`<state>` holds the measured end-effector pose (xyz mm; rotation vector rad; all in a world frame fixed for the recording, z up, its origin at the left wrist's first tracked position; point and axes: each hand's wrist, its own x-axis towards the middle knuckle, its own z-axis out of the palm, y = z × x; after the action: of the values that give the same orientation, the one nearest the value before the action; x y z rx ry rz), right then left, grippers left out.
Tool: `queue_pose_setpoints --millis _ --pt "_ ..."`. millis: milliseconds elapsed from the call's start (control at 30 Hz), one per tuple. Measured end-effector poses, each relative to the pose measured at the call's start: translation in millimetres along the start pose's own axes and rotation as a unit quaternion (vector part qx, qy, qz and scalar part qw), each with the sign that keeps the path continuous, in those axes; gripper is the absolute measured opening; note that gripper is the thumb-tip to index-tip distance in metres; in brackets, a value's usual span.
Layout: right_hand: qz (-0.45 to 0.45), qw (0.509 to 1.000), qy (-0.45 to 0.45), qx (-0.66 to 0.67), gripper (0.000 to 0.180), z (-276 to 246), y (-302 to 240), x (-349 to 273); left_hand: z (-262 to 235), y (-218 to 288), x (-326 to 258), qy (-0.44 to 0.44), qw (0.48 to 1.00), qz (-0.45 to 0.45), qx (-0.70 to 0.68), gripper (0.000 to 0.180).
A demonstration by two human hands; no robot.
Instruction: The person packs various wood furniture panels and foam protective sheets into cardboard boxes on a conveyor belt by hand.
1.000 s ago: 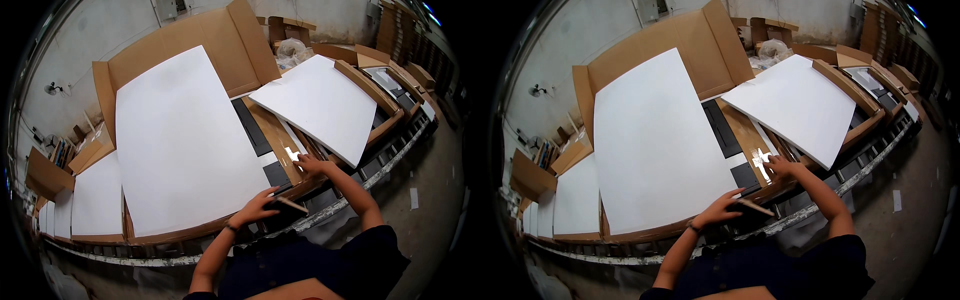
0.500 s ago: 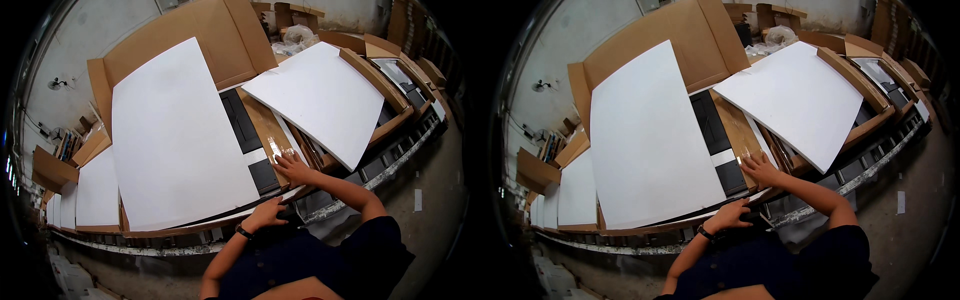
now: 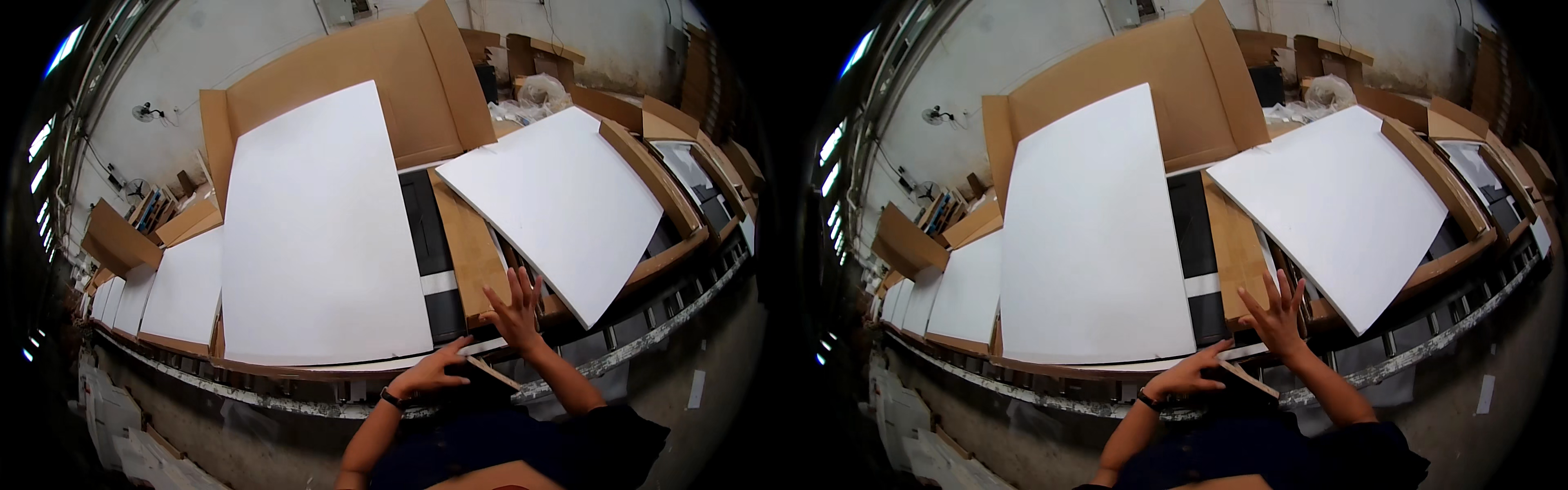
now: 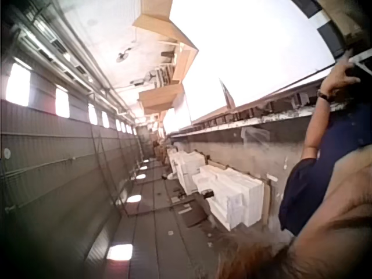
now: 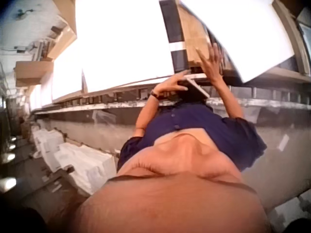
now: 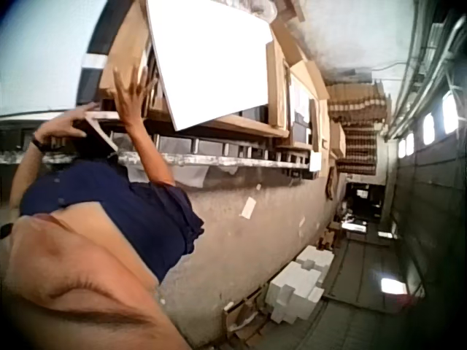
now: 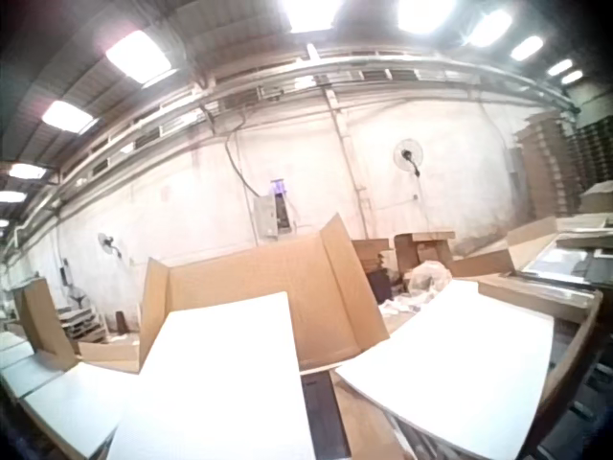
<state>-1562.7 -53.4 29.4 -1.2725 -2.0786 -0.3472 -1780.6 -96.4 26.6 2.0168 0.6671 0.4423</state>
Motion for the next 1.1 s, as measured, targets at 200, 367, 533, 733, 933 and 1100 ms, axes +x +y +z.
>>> queue_pose_setpoints --millis 200,367,533,733,933,1100 --pt "0.069 0.960 0.247 0.112 0.042 24 10 19 -16 -19 45 0.210 0.761 -0.102 -0.605 0.064" --pt "0.169 0.903 0.130 0.373 0.046 24 2 10 -29 -23 76 0.284 0.662 -0.130 -0.681 0.063" --pt "0.410 0.494 -0.151 0.752 0.060 36 74 2 -7 -13 81 0.261 0.666 -0.101 -0.691 0.059" --pt "0.434 0.497 -0.207 0.722 0.059 10 77 25 -22 12 93 0.163 0.727 -0.054 -0.664 0.060" --pt "0.459 0.540 -0.251 0.659 0.059 -25 55 34 -12 60 64 0.159 0.755 -0.048 -0.635 0.063" --pt "0.479 0.554 -0.259 0.630 0.059 -78 28 21 13 83 15 0.074 0.752 -0.073 -0.651 0.061"
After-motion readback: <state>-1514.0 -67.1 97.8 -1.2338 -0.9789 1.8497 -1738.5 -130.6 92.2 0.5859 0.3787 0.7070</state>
